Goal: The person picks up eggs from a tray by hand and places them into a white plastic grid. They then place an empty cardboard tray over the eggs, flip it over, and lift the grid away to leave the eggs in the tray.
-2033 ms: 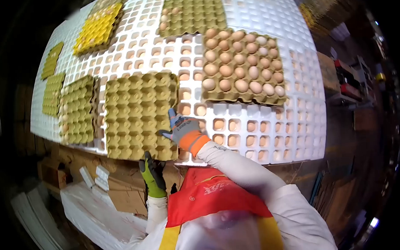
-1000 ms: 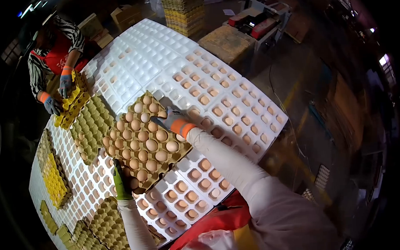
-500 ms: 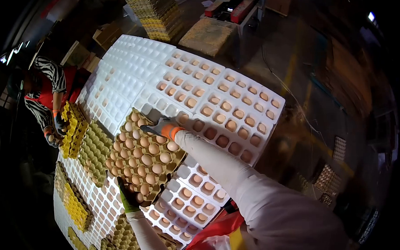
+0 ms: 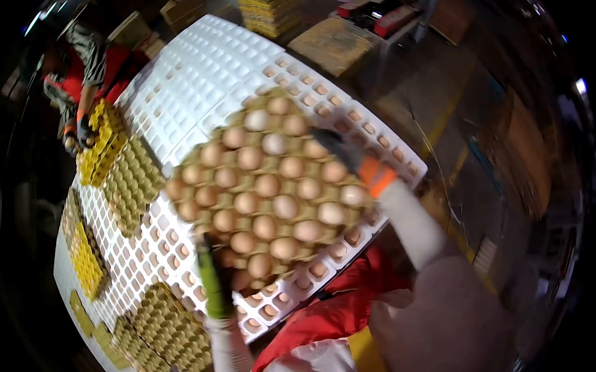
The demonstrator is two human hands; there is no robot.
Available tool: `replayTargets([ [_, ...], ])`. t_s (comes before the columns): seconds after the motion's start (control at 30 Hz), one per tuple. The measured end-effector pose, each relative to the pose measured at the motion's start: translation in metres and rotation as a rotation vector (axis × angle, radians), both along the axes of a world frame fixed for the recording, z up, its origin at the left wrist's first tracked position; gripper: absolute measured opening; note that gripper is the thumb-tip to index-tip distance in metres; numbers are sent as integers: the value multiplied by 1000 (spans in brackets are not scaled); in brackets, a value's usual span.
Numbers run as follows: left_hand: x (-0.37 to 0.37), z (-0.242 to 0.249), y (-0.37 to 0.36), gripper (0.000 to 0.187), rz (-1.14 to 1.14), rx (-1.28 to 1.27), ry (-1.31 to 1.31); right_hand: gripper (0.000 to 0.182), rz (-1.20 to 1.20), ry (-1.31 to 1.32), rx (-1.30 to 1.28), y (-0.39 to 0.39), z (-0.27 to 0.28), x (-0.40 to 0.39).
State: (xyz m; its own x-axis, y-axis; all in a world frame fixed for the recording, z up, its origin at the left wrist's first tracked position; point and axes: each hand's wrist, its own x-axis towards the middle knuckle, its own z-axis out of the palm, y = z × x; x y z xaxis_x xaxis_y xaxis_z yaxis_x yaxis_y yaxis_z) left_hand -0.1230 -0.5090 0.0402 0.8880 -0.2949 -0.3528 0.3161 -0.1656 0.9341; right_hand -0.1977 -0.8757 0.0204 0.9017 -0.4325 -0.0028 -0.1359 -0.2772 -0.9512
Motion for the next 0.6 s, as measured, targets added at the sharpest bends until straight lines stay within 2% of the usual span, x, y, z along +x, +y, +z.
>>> replayTargets([
  [0.07, -38, -13, -61, 47, 27, 195, 56, 38, 13, 152, -372, -51, 9, -48],
  [0.1, -53, -14, -90, 52, 21, 156, 124, 38, 42, 221, -496, -76, 12, -67],
  [0.17, -85, -51, -141, 58, 20, 87, 64, 38, 99, 343, -659, -117, 11, -92],
  [0.23, -106, -73, -176, 54, 48, 148, -135, 39, 151, 405, -713, -145, 2, -103],
  [0.27, -100, -60, -194, 51, 67, 217, -212, 39, 167, 417, -726, -156, -3, -105],
  [0.43, -100, -61, -218, 55, 127, 284, -259, 39, 222, 386, -738, -181, -21, -101],
  [0.53, -98, -72, -218, 57, 69, 314, -179, 40, 247, 361, -727, -192, -31, -93],
  [0.6, -98, -67, -217, 55, 45, 425, -287, 40, 249, 328, -719, -196, -36, -91],
])
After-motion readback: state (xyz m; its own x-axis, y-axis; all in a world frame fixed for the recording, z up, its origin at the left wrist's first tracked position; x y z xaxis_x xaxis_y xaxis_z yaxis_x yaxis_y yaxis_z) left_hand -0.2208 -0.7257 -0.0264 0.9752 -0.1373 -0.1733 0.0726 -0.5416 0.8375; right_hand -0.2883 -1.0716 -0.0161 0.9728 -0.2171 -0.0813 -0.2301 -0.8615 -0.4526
